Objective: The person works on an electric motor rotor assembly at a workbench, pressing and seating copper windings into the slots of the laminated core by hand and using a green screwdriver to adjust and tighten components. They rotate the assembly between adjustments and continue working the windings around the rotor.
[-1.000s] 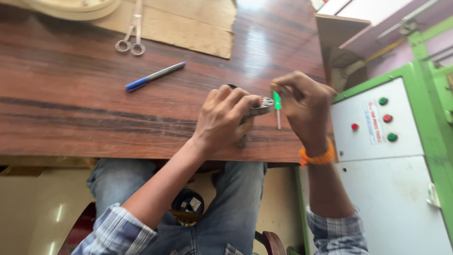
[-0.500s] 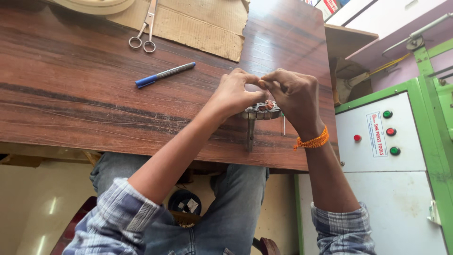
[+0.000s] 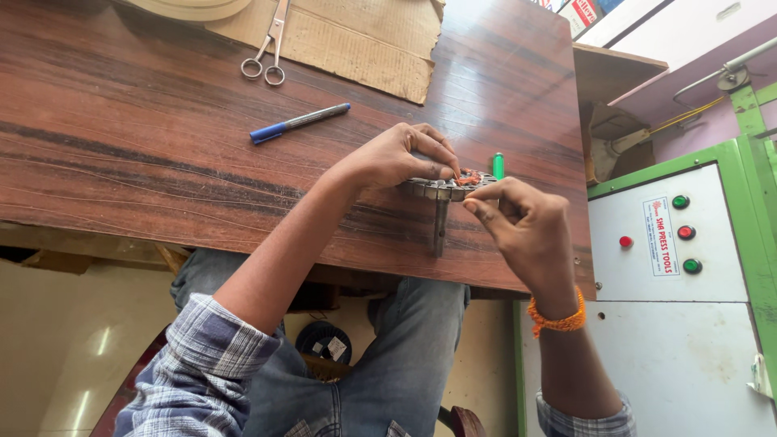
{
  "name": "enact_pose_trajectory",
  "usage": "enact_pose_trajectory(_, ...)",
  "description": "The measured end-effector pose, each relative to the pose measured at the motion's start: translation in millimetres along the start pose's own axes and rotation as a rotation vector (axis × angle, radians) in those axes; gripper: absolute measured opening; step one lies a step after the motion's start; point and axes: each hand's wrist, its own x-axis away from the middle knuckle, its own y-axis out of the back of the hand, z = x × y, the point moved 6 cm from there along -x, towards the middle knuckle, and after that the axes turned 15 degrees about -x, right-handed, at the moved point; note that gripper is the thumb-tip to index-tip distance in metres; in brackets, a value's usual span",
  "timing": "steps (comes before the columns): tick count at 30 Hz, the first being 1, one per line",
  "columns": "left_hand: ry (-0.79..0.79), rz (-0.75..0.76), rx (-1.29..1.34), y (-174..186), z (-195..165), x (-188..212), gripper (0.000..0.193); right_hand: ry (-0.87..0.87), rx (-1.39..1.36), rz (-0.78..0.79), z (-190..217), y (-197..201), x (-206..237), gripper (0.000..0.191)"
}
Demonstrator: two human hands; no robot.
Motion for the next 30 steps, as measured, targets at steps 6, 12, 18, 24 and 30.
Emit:
enact_pose_trajectory(6, 0.046, -0.024, -0.043, 5.0, -14.1, 5.9, 0.021, 0.067, 0.048, -0.055, -10.8, -14.4, 16.8, 0.005)
enact_pose_trajectory(12, -0.145, -0.426, -0.429, -5.6, -66.8, 45.0, 0.026, 0.265, 0.069, 0.019, -34.6, -41.2, 36.2, 0.005)
enact_pose_trajectory(18, -0.25, -0.444, -0.804, -22.4, -81.5, 55.2, 0.041, 0.08, 0.048, -0.115, -66.9, -22.1, 53.4, 0.008)
enact_pose_trajectory(24, -0.378, -0.503, -0.953, -25.1, -79.1, 57.0, 0.044, 0.003, -0.017, -0.307, -62.6, 23.4, 52.8, 0.004)
enact_pose_trajectory(30, -0.397, -0.506, -0.991, -24.9, -79.3, 57.7, 0.04, 0.225, 0.006, -0.254, -25.7, 33.6, 34.4, 0.006)
